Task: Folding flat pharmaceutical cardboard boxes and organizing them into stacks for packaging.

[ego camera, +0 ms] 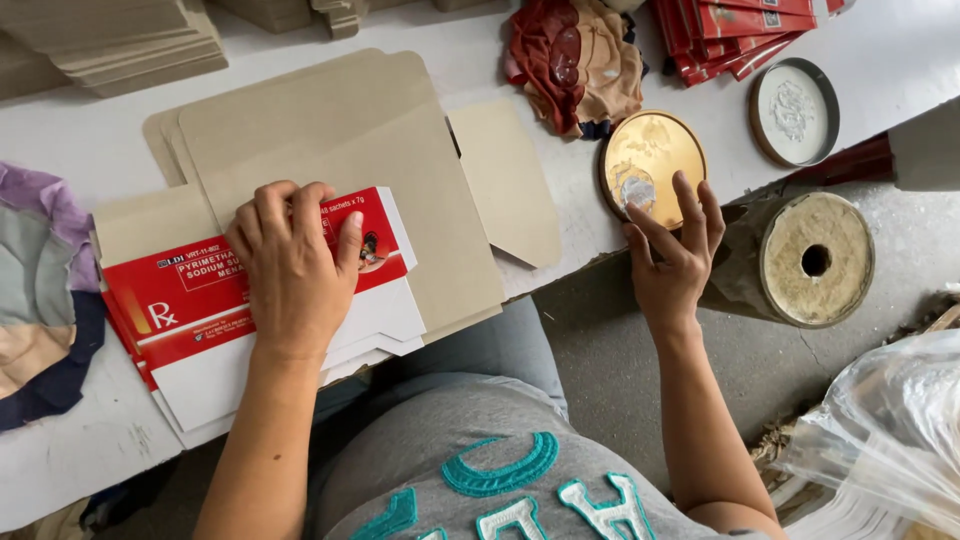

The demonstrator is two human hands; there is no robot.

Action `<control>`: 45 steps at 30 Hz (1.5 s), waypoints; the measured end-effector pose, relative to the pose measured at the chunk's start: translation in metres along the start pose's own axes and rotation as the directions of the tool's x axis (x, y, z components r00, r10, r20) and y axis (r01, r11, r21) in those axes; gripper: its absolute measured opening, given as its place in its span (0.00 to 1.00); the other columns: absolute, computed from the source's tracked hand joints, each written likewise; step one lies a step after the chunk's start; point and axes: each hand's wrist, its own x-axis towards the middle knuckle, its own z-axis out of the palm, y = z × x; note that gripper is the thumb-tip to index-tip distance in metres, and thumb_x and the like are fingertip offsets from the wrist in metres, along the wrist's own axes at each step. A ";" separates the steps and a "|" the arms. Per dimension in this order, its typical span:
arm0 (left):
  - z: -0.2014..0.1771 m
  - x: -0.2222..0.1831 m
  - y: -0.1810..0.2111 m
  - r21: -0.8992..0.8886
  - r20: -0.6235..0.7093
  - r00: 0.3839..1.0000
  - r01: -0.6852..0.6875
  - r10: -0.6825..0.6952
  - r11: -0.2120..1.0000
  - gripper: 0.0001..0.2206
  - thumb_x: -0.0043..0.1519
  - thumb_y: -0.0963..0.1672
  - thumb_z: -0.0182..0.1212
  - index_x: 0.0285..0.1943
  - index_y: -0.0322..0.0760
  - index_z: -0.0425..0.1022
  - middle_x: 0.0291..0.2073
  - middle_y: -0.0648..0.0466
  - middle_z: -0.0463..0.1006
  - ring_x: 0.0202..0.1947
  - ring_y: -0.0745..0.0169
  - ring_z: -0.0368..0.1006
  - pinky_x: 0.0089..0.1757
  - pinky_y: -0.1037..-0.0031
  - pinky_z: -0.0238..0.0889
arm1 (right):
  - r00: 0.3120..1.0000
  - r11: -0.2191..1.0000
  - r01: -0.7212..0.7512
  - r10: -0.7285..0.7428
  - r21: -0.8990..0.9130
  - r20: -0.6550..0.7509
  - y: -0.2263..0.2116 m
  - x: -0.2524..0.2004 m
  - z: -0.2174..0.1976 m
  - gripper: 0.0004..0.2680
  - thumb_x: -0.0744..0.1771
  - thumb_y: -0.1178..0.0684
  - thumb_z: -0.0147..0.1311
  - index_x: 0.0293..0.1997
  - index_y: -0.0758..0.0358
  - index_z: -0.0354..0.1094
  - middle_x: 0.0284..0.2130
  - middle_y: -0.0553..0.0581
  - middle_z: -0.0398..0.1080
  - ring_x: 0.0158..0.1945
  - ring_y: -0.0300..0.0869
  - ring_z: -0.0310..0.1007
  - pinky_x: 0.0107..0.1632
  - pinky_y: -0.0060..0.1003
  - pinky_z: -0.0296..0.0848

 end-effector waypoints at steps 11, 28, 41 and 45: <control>0.006 0.000 -0.004 0.004 -0.067 0.996 -0.062 0.062 0.998 0.15 0.71 0.51 0.61 0.59 0.39 0.74 0.53 0.46 0.67 0.57 0.45 0.61 0.58 0.50 0.53 | 0.945 0.651 -0.324 0.197 0.687 0.260 -0.070 0.028 -0.027 0.13 0.69 0.59 0.61 0.60 0.62 0.69 0.71 0.60 0.62 0.71 0.45 0.65 0.67 0.38 0.68; 0.000 0.006 0.003 -0.086 -0.046 0.999 -0.015 0.011 0.996 0.14 0.68 0.50 0.60 0.57 0.41 0.75 0.48 0.50 0.67 0.52 0.52 0.63 0.57 0.56 0.56 | 0.856 0.839 0.311 -0.451 0.446 0.253 -0.204 0.071 0.037 0.23 0.67 0.45 0.64 0.69 0.58 0.65 0.72 0.68 0.51 0.58 0.54 0.68 0.53 0.45 0.78; 0.001 0.004 0.002 -0.106 -0.076 0.997 -0.017 0.009 0.994 0.14 0.68 0.50 0.60 0.58 0.42 0.74 0.50 0.51 0.66 0.52 0.53 0.62 0.57 0.56 0.55 | 0.830 0.832 0.363 -0.493 0.420 0.261 -0.201 0.049 0.025 0.25 0.67 0.44 0.65 0.71 0.58 0.64 0.73 0.67 0.50 0.59 0.54 0.68 0.59 0.48 0.74; 0.001 0.002 0.002 -0.124 -0.085 0.996 -0.012 0.001 0.992 0.14 0.68 0.50 0.61 0.58 0.43 0.74 0.50 0.52 0.66 0.53 0.53 0.62 0.58 0.56 0.55 | 0.817 0.842 0.334 -0.483 0.423 0.316 -0.196 0.027 0.012 0.25 0.65 0.45 0.66 0.70 0.58 0.65 0.72 0.68 0.51 0.57 0.54 0.68 0.57 0.48 0.74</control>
